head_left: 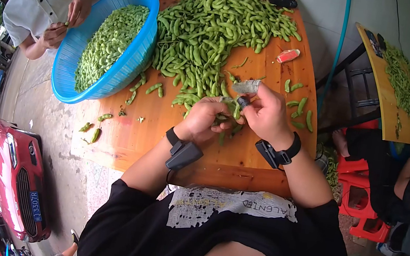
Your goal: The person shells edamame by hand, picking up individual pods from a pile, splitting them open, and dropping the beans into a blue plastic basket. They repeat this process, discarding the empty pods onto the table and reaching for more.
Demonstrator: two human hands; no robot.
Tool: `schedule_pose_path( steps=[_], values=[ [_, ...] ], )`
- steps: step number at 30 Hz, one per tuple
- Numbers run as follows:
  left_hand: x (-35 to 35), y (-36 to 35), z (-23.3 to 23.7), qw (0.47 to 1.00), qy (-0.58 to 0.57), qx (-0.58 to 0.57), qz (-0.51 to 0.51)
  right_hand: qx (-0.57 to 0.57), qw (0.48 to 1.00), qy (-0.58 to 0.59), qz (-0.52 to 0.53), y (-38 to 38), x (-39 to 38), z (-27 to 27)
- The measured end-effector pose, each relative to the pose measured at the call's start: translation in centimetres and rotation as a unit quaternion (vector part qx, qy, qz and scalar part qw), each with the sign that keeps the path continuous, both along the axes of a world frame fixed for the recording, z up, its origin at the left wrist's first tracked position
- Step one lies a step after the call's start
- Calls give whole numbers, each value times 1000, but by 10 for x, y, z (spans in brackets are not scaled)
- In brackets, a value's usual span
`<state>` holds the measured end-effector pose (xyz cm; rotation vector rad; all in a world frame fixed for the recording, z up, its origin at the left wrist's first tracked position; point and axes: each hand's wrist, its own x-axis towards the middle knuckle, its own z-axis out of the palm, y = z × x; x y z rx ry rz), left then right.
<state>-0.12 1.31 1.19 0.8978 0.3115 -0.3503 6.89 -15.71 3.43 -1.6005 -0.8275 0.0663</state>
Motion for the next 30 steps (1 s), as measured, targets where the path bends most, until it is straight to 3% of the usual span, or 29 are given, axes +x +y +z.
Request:
schedule_pose_path(
  steps=[3,4,6,9,10,11,13,15,17,22,23,25,27,30],
  values=[
    [0,6,0,996,-47,-24,-72,4,995,-84,-52,-6,8,4],
    [0,6,8,999,-37,-28,-22,0,989,-117,-84,-9,12,9],
    [4,17,6,995,1,-17,98,-165,951,-227,-131,-38,25,29],
    [9,38,7,961,-16,-148,234,-337,893,-262,-139,-57,32,46],
    [10,46,4,955,-23,-176,239,-284,899,-316,-109,-45,40,38],
    [11,47,5,955,-22,-177,239,-285,898,-316,-109,-28,45,30],
    [9,49,8,940,-15,-196,277,-254,957,-136,-18,14,48,11],
    [7,56,5,944,-34,-190,268,-309,940,-142,-19,44,51,-7],
    [9,51,10,945,-29,-75,317,-372,906,-196,-38,64,49,-21],
    [6,36,13,955,-65,63,282,-424,893,-143,-41,67,33,-10],
    [6,34,12,955,-67,64,280,-341,935,-92,-39,58,33,-11],
    [5,26,6,948,-112,186,232,-179,982,67,10,39,44,-21],
    [1,9,13,938,-133,237,216,-23,953,294,72,20,30,8],
    [-3,1,8,948,-171,256,77,12,945,315,83,6,18,8]
  ],
)
